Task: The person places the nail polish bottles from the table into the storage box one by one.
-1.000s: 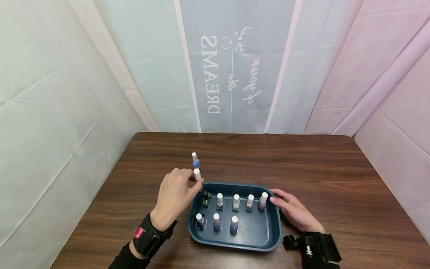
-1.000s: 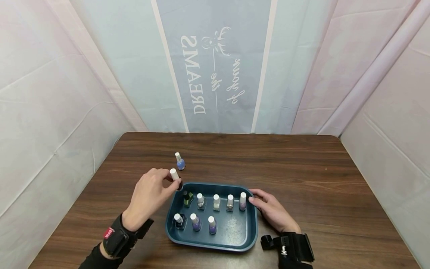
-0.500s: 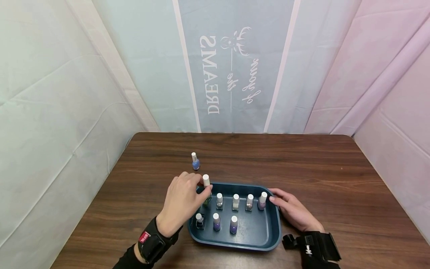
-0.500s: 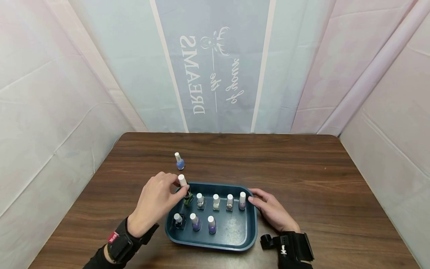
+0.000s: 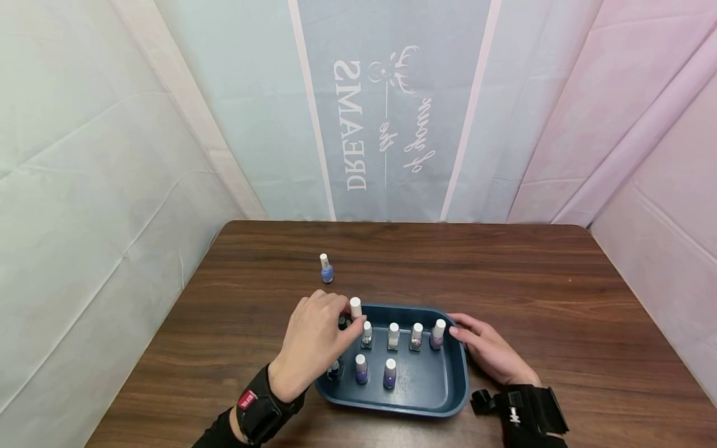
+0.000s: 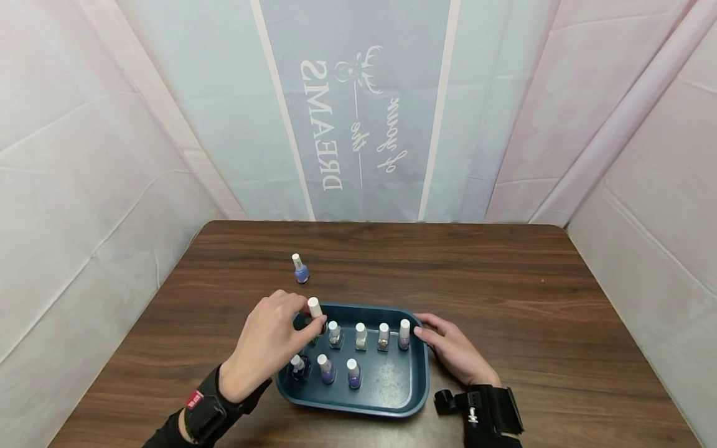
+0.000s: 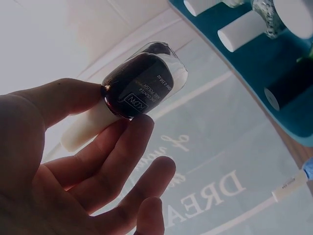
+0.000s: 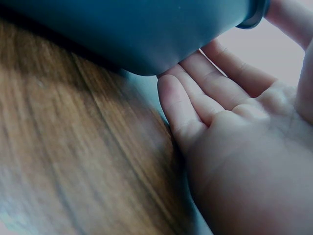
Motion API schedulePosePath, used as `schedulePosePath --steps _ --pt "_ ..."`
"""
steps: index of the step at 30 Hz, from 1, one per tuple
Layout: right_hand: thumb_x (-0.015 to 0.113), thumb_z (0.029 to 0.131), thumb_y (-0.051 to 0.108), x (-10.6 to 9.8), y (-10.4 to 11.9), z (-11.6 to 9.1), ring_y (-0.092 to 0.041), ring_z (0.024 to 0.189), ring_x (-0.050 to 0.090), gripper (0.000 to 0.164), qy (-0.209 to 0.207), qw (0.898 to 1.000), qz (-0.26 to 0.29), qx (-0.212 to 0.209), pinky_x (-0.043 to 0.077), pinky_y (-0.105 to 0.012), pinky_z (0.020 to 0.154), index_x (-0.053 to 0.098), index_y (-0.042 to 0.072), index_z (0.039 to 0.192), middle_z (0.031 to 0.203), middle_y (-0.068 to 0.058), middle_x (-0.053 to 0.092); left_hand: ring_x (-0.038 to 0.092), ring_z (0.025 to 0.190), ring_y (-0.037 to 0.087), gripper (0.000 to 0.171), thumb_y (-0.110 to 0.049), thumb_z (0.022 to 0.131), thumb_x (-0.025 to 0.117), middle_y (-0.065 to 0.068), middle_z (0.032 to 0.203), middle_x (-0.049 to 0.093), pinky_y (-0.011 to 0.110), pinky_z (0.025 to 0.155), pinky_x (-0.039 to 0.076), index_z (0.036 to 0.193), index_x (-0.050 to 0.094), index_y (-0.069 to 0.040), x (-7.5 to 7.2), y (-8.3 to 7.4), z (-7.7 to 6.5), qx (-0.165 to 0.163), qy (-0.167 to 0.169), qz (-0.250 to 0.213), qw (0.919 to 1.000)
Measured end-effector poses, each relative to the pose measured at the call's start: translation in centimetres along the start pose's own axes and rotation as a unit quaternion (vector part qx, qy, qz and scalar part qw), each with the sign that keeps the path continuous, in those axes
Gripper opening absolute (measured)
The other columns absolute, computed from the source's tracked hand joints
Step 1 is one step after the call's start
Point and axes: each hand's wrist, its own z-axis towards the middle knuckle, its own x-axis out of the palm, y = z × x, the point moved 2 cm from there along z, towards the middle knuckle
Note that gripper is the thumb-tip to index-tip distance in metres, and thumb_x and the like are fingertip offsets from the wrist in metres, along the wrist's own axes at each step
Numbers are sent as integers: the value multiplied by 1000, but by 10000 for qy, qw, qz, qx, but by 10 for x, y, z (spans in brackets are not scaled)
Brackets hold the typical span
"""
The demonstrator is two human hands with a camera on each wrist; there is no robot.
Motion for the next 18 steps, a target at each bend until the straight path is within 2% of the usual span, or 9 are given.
schedulePosePath --steps 13,18 --pt "50 100 24 -1 -2 0 -5 111 56 45 -43 9999 52 103 45 -18 93 44 -2 137 124 2 59 39 63 4 19 -33 81 73 -15 61 52 19 59 29 69 63 -22 3 -13 -1 145 97 -54 9998" --pt "50 100 25 -1 -2 1 -5 111 55 44 -31 9999 -38 89 44 -17 93 45 -2 136 123 1 59 41 64 5 18 -34 80 74 -13 64 58 19 59 29 71 65 -21 4 -19 -2 173 110 -134 9997"
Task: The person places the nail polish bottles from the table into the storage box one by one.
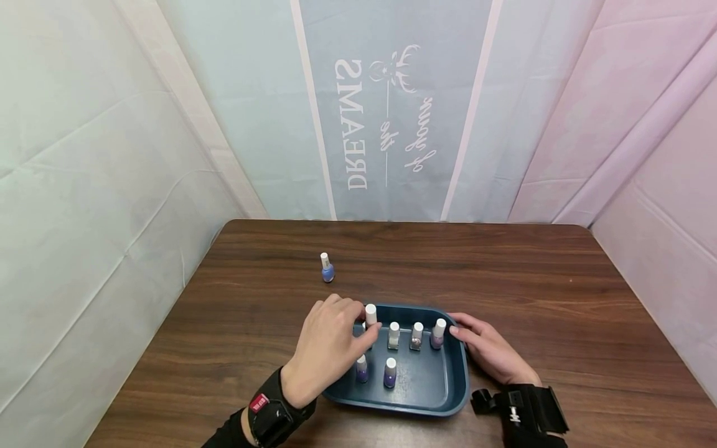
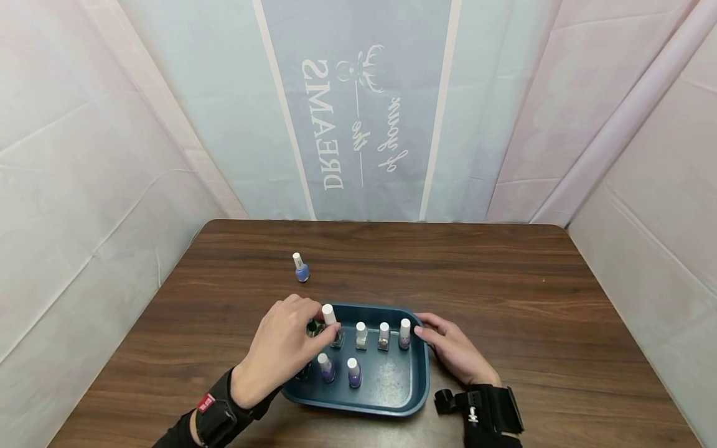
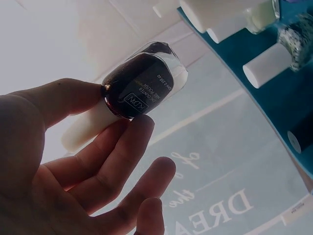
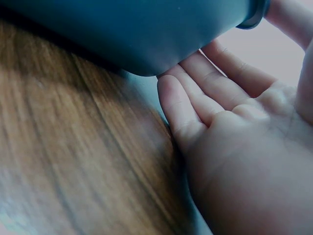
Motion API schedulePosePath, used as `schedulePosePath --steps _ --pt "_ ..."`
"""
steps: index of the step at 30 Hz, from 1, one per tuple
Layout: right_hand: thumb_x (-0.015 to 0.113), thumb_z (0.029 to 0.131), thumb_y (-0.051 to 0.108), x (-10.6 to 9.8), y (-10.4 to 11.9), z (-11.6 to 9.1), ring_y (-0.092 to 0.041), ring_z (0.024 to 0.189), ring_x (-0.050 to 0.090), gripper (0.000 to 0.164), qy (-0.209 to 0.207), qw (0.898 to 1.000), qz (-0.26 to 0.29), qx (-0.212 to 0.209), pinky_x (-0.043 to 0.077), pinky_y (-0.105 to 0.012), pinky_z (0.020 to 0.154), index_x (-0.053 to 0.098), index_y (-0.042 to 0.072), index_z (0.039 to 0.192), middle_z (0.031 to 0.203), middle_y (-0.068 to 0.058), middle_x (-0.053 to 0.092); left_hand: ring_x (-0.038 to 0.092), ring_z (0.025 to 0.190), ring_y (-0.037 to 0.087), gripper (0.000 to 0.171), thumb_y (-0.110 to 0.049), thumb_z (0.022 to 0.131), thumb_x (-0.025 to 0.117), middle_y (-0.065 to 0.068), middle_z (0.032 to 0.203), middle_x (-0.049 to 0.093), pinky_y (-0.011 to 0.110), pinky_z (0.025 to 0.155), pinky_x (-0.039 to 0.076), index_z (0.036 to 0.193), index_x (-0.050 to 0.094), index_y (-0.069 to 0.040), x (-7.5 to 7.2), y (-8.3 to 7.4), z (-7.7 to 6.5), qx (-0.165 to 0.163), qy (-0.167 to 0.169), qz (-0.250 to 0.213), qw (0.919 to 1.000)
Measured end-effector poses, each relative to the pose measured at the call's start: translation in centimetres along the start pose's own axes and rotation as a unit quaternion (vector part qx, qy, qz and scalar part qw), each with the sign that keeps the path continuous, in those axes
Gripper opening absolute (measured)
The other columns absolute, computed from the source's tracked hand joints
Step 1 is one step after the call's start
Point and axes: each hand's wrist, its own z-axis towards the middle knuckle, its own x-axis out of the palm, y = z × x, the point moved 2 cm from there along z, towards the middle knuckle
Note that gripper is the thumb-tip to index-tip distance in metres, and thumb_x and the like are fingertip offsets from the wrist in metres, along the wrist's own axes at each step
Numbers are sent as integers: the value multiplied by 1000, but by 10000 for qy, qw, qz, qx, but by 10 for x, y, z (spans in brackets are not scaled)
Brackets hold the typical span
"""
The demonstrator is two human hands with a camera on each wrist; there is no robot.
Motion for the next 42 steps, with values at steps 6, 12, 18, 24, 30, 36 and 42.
schedulePosePath --steps 6,12,18,24,30,36,42 --pt "51 100 24 0 -1 -1 -6 112 55 46 -54 10000 42 46 44 -17 93 44 -3 136 124 0 58 41 65 5 18 -34 80 75 -13 63 57 19 58 28 72 66 -20 3 -6 -1 -8 76 -32 10000" --pt "50 100 24 1 -1 -1 -5 112 55 46 -72 10000 27 40 44 -17 93 44 -3 136 125 -1 58 38 63 5 18 -35 80 75 -13 62 54 19 58 26 73 67 -21 7 -13 -3 47 299 -125 9995" --pt "51 100 25 0 1 -2 -4 112 55 45 -79 10000 -2 18 44 -17 93 45 -2 136 124 1 59 39 64 6 18 -35 82 73 -13 66 57 19 59 28 73 66 -22 12 -19 -3 140 452 -212 9987" --pt "51 100 26 1 1 -1 -4 113 55 46 -114 9999 -16 94 43 -17 93 45 -1 136 126 -1 58 42 67 6 17 -36 83 72 -13 69 59 19 62 31 76 66 -22 14 -25 -2 190 645 -344 9971" --pt "51 100 27 0 0 0 -6 112 55 48 -166 9997 -23 156 44 -18 93 44 -2 137 127 -4 57 43 68 6 17 -36 84 71 -12 70 59 18 60 29 75 66 -22 16 -31 -1 312 664 -428 9964" --pt "50 101 25 1 0 1 -7 109 56 48 -43 10000 50 -8 46 -20 92 42 -5 137 124 -3 58 44 69 6 17 -37 84 72 -12 71 60 18 61 30 77 68 -22 20 -36 -2 348 732 -418 9958" --pt "50 101 25 0 1 1 -7 109 55 48 -68 10000 7 -21 46 -20 92 43 -5 137 125 -4 57 44 68 5 17 -38 86 70 -13 68 57 18 61 30 78 68 -23 23 -43 -1 359 890 -481 9942"
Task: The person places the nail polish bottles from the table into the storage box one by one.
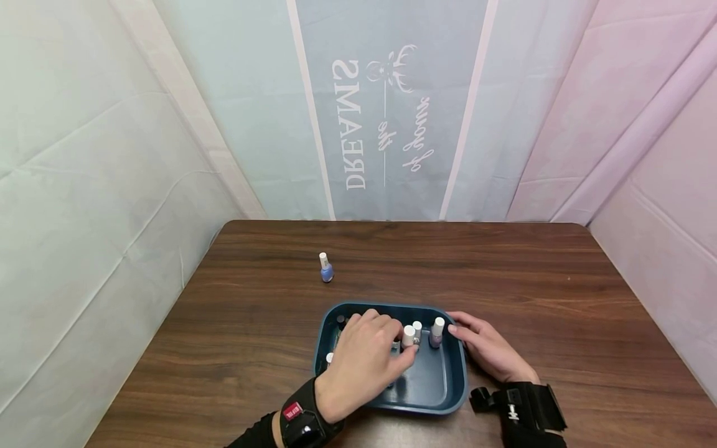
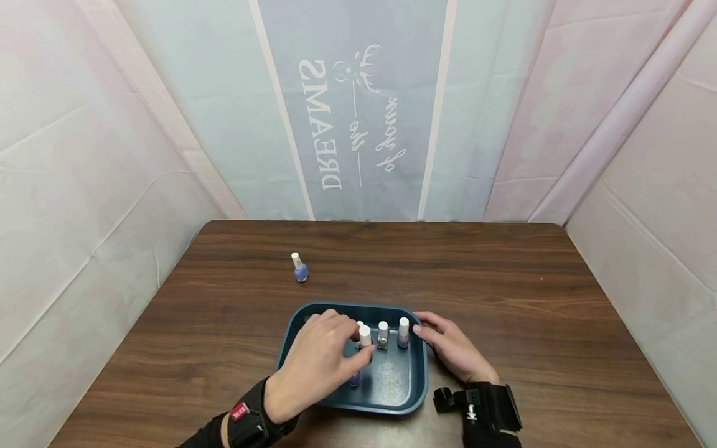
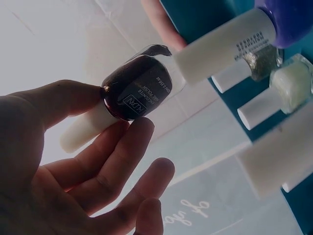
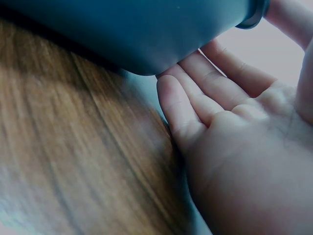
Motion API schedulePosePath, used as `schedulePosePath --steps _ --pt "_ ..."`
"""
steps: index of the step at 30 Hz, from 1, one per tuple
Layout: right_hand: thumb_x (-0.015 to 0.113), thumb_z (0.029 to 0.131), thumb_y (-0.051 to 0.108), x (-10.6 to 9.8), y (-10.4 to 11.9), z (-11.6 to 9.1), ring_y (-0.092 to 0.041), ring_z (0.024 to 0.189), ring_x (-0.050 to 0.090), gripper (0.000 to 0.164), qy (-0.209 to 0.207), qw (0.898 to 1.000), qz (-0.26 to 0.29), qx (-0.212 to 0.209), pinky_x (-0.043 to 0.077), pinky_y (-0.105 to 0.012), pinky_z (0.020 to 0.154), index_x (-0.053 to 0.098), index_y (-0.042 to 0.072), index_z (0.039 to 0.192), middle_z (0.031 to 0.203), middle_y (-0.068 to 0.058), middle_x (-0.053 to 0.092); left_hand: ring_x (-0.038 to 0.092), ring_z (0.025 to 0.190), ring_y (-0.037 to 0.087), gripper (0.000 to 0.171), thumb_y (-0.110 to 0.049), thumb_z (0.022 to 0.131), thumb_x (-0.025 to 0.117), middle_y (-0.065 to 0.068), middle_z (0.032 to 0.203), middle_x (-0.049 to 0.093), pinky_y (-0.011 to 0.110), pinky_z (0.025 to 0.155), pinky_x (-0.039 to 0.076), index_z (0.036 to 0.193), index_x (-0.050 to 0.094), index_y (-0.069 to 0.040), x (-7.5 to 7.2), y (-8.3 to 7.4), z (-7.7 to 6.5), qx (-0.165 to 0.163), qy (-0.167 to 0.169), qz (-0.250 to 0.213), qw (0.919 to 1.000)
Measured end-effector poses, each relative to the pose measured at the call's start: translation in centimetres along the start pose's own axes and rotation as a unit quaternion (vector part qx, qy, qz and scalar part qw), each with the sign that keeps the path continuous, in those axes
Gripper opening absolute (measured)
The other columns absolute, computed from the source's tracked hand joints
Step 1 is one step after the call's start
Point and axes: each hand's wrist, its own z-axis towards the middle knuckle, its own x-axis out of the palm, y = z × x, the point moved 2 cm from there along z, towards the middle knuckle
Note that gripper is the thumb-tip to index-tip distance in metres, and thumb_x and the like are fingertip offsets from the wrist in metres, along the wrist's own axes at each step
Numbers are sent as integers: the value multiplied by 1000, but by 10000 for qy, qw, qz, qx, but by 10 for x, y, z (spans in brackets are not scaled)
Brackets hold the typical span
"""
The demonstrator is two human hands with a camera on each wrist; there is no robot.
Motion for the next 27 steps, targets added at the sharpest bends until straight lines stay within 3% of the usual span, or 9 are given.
schedulePosePath --steps 21,27 --pt "49 101 25 -1 0 -1 -7 109 54 41 32 10000 17 -31 43 -19 93 49 1 134 122 1 59 47 70 7 16 -37 84 70 -14 72 61 20 64 30 75 65 -25 20 -13 0 189 38 421 9989" --pt "50 101 25 -1 0 -1 -6 109 54 42 -27 10000 11 -22 44 -19 92 49 0 134 122 1 59 49 71 7 18 -36 84 69 -12 76 65 23 65 32 72 63 -24 22 -14 0 195 320 472 9982"
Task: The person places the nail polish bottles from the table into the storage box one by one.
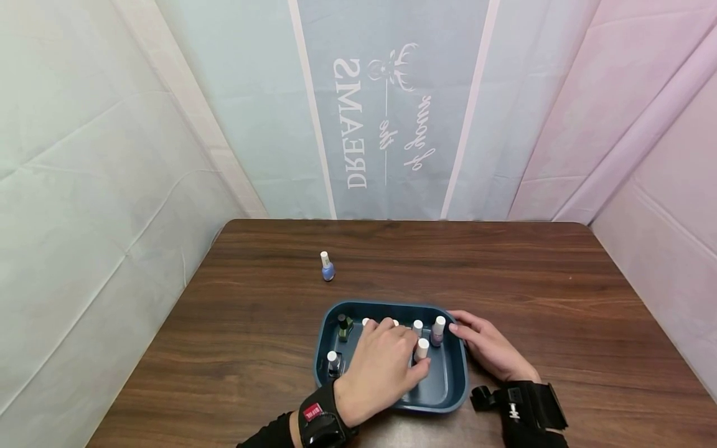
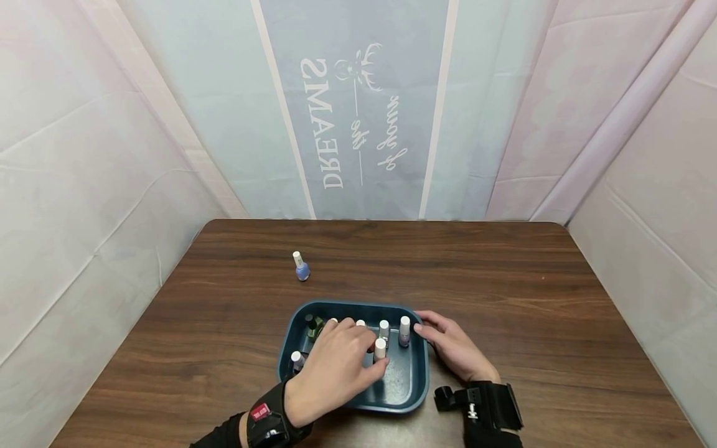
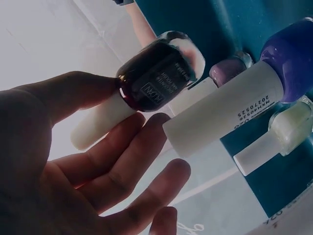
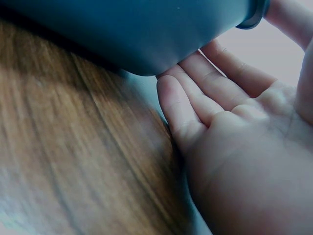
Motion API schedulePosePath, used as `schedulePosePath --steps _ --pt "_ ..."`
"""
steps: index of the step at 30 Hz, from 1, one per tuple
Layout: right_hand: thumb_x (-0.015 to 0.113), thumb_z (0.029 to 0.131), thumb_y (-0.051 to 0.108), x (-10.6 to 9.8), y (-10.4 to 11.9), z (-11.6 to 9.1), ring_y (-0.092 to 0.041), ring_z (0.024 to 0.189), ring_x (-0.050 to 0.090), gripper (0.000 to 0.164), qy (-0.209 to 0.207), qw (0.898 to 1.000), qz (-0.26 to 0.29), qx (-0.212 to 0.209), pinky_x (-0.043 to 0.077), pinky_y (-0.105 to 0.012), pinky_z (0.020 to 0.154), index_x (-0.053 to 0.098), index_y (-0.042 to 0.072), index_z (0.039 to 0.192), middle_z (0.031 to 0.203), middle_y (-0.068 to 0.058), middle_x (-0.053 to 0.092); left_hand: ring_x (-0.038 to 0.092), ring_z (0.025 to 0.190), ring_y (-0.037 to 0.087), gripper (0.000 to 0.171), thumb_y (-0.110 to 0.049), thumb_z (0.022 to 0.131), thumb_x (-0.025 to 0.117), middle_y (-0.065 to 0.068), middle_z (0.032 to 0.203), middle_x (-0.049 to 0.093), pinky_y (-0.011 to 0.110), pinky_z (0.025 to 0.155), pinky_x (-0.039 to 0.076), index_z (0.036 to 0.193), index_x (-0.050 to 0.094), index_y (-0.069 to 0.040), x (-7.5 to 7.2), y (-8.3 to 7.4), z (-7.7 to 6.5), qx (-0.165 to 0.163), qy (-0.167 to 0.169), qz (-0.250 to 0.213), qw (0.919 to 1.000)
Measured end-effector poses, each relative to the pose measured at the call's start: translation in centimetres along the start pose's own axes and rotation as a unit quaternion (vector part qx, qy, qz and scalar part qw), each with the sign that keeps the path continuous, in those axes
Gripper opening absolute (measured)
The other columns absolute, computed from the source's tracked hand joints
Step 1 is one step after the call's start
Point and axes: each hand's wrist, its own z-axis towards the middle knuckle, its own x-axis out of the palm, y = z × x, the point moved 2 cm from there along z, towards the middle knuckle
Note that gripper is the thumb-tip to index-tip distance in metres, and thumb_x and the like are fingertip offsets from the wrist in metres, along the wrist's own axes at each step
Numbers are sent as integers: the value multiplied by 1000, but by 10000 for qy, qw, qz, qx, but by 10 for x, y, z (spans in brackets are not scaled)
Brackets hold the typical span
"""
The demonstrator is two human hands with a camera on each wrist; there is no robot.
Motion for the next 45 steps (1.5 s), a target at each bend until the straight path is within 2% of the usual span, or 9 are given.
schedulePosePath --steps 7,12,19,27,33,45 --pt "51 100 25 1 0 1 -5 108 56 47 -12 10000 79 18 47 -20 91 44 -5 136 122 -1 59 53 76 9 18 -38 85 68 -9 80 67 30 71 40 82 71 -21 0 -2 1 -49 548 82 9985" --pt "50 100 24 0 0 0 -5 107 57 45 17 10000 88 -39 47 -20 91 45 -4 135 121 0 59 51 76 9 16 -36 85 69 -11 72 63 31 73 38 78 71 -22 1 -4 1 -67 849 -43 9964" --pt "49 101 24 -1 -1 -1 -6 107 56 42 61 9999 99 -84 47 -21 90 46 -3 134 121 0 59 52 76 10 16 -36 84 69 -9 71 62 34 75 38 77 71 -21 7 -5 1 -74 914 -17 9958" --pt "50 101 27 -1 -2 1 -7 111 53 46 -67 9999 -99 65 43 -18 93 46 -2 136 126 -3 57 50 73 10 21 -34 82 71 -11 64 57 35 74 36 65 65 -23 12 -4 0 -79 1119 -26 9937" --pt "50 100 29 -1 -2 1 -10 112 52 47 -116 9996 -214 167 42 -18 94 46 -1 137 128 -7 55 50 73 11 20 -33 83 70 -9 67 60 38 76 36 66 68 -22 19 -3 0 -146 1280 -55 9917" --pt "49 101 27 -1 -1 0 -9 112 52 44 -10 9999 -139 38 42 -18 94 48 0 136 126 -3 57 53 76 14 23 -36 84 70 -8 66 61 48 84 38 66 69 -21 27 -3 0 -321 1338 54 9905"
